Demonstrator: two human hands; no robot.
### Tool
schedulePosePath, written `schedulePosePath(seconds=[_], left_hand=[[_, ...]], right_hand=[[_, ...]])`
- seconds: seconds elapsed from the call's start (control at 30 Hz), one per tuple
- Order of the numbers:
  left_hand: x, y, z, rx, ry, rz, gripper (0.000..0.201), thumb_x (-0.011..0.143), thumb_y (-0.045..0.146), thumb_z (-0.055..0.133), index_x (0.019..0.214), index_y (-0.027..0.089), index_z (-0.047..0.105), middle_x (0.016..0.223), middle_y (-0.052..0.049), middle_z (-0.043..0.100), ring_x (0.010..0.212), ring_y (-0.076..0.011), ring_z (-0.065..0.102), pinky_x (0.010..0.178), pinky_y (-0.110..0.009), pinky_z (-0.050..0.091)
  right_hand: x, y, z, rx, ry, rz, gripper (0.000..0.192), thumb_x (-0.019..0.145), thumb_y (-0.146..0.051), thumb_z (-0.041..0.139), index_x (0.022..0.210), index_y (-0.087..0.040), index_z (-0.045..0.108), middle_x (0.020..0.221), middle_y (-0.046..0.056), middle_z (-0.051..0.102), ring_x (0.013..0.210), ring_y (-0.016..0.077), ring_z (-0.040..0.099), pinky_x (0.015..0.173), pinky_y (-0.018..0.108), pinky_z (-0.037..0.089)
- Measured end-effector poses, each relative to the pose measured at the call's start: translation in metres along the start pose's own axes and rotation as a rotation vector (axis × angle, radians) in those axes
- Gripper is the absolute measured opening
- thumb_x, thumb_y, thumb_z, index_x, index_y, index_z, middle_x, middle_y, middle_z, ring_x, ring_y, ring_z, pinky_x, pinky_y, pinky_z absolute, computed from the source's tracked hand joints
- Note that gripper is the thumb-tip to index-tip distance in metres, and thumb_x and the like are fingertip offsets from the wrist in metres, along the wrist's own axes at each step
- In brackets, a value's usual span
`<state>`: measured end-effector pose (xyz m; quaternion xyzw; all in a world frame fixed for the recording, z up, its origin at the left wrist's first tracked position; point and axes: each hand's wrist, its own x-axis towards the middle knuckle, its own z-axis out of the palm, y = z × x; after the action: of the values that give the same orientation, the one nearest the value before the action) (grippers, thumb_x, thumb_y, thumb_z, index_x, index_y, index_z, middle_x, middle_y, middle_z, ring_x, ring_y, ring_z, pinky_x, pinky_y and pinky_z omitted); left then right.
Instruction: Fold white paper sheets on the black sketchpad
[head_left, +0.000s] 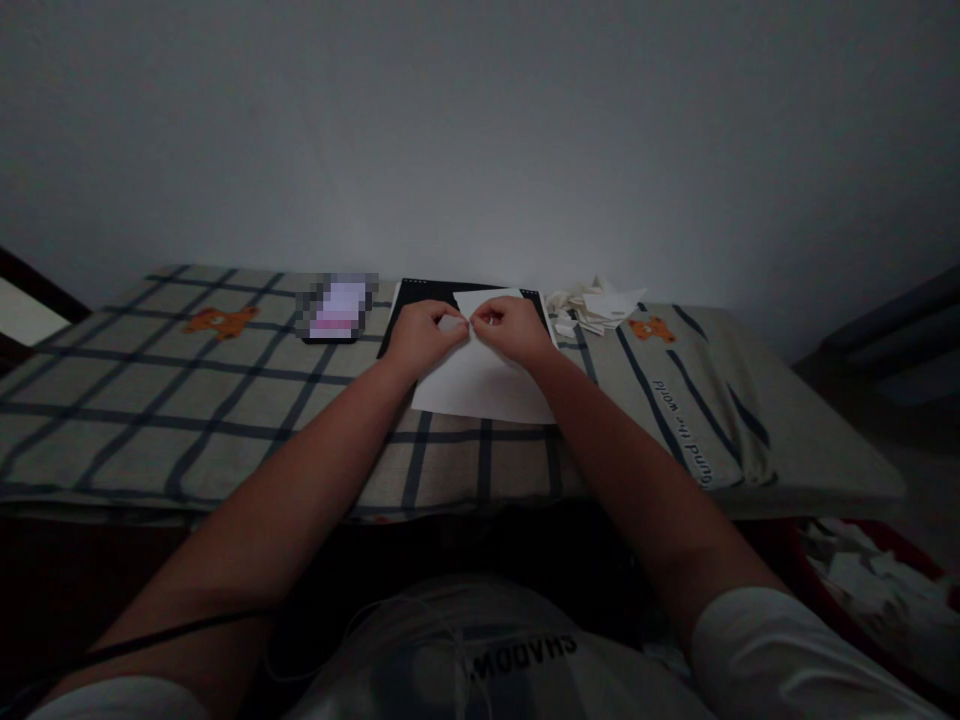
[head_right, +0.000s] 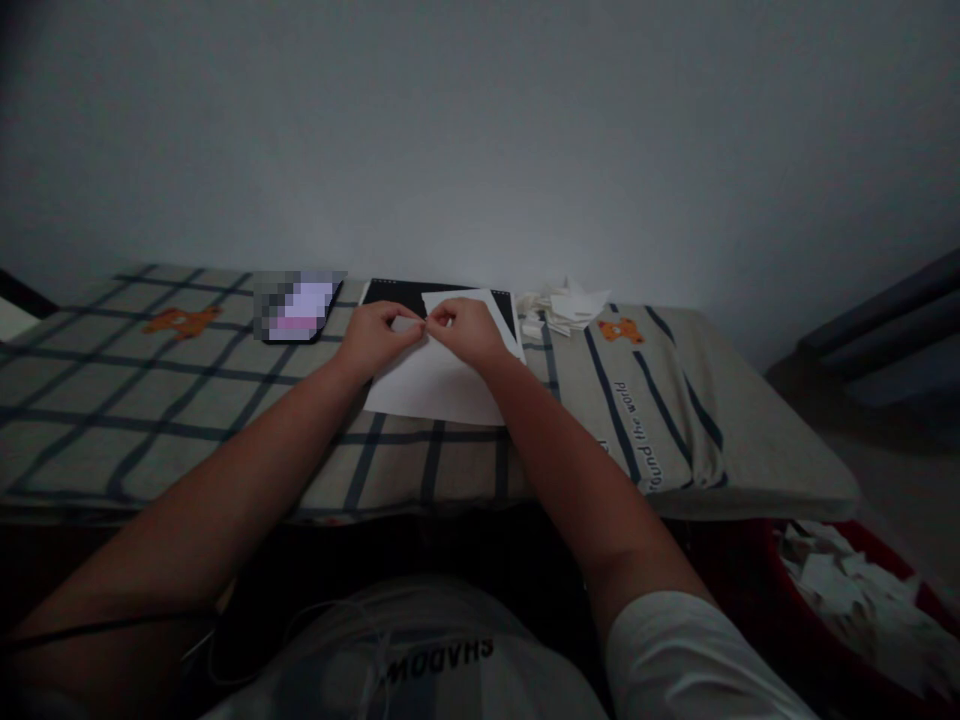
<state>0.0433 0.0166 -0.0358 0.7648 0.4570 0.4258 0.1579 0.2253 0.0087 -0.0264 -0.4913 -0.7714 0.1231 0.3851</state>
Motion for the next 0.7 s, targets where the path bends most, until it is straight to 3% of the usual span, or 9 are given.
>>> schedulePosePath(seconds=[0.33,0.7], left_hand=[[-0.0001,0.0043,-0.0016,0.025,-0.015,-0.131,0.029,0.072,0.039,0.074,0.089,0.017,0.08,0.083,-0.007,0.077,0.07,-0.0195,0.063,0.065,-0.03,0.047],[-0.0005,0.0005,0.0015,0.047,-0.03,-0.055,0.028,0.076,0.04,0.07,0.087,0.017,0.082,0.083,-0.007,0.077,0.071,-0.0206,0.066,0.067,-0.031,0.048]], right_hand=[[-0.0027,0.0025,-0.0037,-0.192,-0.022,-0.181,0.015,0.087,-0.022,0.06,0.084,-0.018,0.075,0.084,0.006,0.071,0.085,0.0206,0.058,0.083,0.034,0.041],[-0.0043,-0.0032,-0.0048,-0.234,-0.023,-0.173,0.011,0.085,-0.022,0.062,0.083,-0.018,0.072,0.086,0.007,0.07,0.089,0.0224,0.057,0.083,0.035,0.04]])
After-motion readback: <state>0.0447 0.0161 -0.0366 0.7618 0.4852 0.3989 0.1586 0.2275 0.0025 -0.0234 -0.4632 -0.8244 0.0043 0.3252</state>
